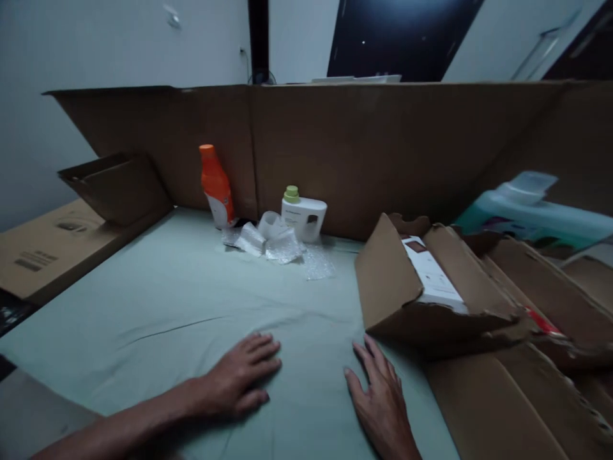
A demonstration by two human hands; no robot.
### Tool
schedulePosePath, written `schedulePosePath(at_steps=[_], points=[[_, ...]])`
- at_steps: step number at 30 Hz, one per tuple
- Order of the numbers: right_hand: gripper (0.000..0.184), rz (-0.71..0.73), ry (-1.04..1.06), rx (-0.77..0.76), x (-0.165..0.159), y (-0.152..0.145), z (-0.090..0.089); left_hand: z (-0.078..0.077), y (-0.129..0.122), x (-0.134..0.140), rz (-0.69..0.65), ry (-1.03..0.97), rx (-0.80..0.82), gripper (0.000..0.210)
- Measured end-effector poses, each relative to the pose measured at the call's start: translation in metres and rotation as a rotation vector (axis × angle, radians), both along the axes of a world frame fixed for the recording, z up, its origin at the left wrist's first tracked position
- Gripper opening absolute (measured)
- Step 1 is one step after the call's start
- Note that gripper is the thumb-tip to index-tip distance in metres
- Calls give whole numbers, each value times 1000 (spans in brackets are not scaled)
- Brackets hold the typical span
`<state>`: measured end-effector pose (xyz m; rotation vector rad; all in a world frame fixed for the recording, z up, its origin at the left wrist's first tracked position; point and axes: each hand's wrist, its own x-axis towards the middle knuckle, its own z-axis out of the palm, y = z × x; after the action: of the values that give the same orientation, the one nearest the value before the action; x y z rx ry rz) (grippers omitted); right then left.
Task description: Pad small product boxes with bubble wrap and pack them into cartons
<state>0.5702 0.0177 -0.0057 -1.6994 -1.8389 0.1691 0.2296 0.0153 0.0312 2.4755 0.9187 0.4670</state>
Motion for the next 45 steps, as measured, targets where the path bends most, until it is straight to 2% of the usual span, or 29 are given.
schedulePosePath(at_steps=[4, 6, 7, 9, 12, 15, 18, 23, 26, 30, 32, 34, 37, 40, 43, 45], points=[[38, 128, 37, -40, -42, 48, 26, -7, 29, -84, 484, -41, 121, 38], [39, 133, 107, -87, -63, 88, 39, -16, 37, -111, 688, -100, 182, 32], [39, 120, 151, -121, -72, 111, 45, -21, 39, -120, 748, -129, 204, 30], [40, 83, 223, -181, -91, 159, 52, -29, 40, -129, 799, -171, 236, 28], [38, 77, 244, -211, -126, 223, 56, -33, 37, -127, 791, -189, 262, 25], [34, 167, 229, -224, -167, 258, 55, -29, 38, -122, 785, -182, 260, 23], [37, 202, 208, -202, -194, 255, 52, -23, 40, -121, 780, -168, 239, 25], [43, 4, 23, 3, -202, 209, 39, -22, 36, -121, 782, -208, 192, 27], [41, 115, -97, 102, -221, 192, 35, -24, 31, -115, 799, -249, 185, 31], [47, 284, -221, 110, -261, 211, 36, -19, 34, -122, 792, -275, 262, 31], [50, 288, -280, 63, -276, 227, 33, -8, 46, -145, 817, -253, 356, 31], [47, 272, -330, 39, -284, 241, 25, 15, 66, -185, 875, -207, 467, 33], [41, 277, -377, 111, -283, 251, 9, 67, 112, -264, 1049, -118, 578, 43], [40, 276, -396, 190, -279, 252, 0, 124, 174, -338, 1258, -113, 628, 61], [39, 274, -404, 226, -278, 251, -2, 164, 235, -387, 1405, -161, 559, 85], [39, 276, -403, 238, -278, 251, -2, 178, 265, -405, 1514, -171, 443, 91]])
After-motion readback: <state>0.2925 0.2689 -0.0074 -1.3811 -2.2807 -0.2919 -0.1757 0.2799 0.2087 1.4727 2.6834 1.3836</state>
